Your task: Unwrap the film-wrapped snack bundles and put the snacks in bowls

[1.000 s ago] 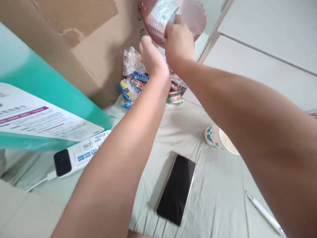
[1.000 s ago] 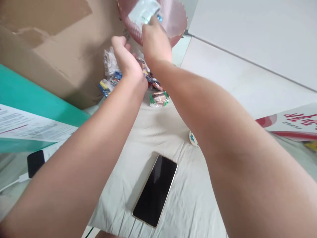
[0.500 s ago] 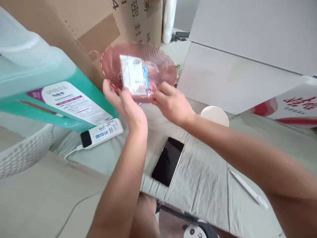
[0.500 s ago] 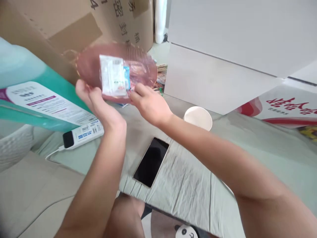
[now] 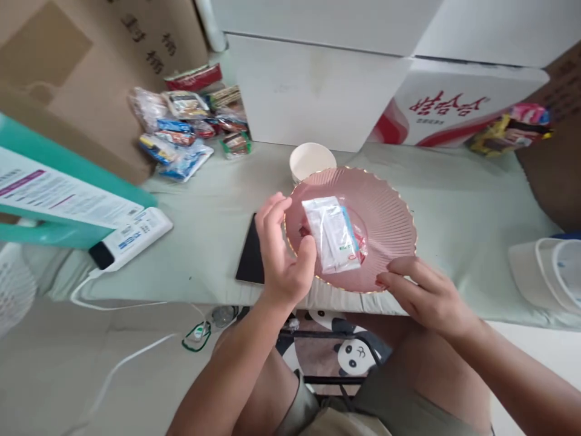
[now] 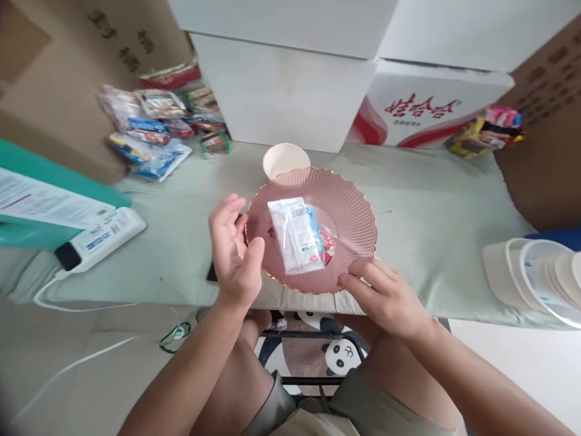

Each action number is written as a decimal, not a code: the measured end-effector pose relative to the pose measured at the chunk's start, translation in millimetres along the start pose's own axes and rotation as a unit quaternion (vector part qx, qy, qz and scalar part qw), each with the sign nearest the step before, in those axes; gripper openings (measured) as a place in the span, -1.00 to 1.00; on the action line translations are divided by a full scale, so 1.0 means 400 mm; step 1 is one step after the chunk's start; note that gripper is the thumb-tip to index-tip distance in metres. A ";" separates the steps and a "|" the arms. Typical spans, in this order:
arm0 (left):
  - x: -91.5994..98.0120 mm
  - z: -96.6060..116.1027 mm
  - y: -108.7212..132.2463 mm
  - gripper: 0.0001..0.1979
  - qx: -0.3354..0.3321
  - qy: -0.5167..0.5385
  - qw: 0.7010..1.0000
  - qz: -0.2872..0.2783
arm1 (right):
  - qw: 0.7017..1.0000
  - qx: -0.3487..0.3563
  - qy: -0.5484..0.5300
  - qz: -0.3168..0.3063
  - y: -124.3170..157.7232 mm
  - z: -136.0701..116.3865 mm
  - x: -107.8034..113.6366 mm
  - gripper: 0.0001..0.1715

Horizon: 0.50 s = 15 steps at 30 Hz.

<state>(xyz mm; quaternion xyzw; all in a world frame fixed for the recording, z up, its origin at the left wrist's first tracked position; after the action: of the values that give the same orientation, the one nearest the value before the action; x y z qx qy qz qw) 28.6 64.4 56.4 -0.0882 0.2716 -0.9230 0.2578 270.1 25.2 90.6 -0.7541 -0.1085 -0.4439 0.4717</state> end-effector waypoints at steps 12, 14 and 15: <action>-0.202 -0.122 0.083 -0.58 -0.006 -0.020 0.998 -0.065 | 0.984 -0.132 0.117 -0.012 0.128 0.328 -0.019 -0.79; -0.202 -0.127 0.089 -0.57 0.003 -0.026 0.997 -0.070 | 0.988 -0.113 0.101 -0.033 0.131 0.341 -0.011 -0.82; -0.202 -0.129 0.092 -0.56 0.007 -0.025 0.997 -0.074 | 0.989 -0.103 0.092 -0.048 0.127 0.340 -0.006 -0.84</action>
<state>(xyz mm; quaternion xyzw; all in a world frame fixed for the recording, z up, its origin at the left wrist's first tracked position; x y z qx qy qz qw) 97.4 103.8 -8.5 -0.1295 0.2516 -0.9389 0.1958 375.6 108.7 35.7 -0.7486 -0.0545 -0.5422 0.3778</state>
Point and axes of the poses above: each hand's wrist, its own y-axis away from the middle knuckle, its own x-axis out of the back of the hand, z = x × y, the point moved 5 cm from there along -y, towards the middle knuckle, and after that the axes turned 11 degrees about z, right-handed, at the moved point
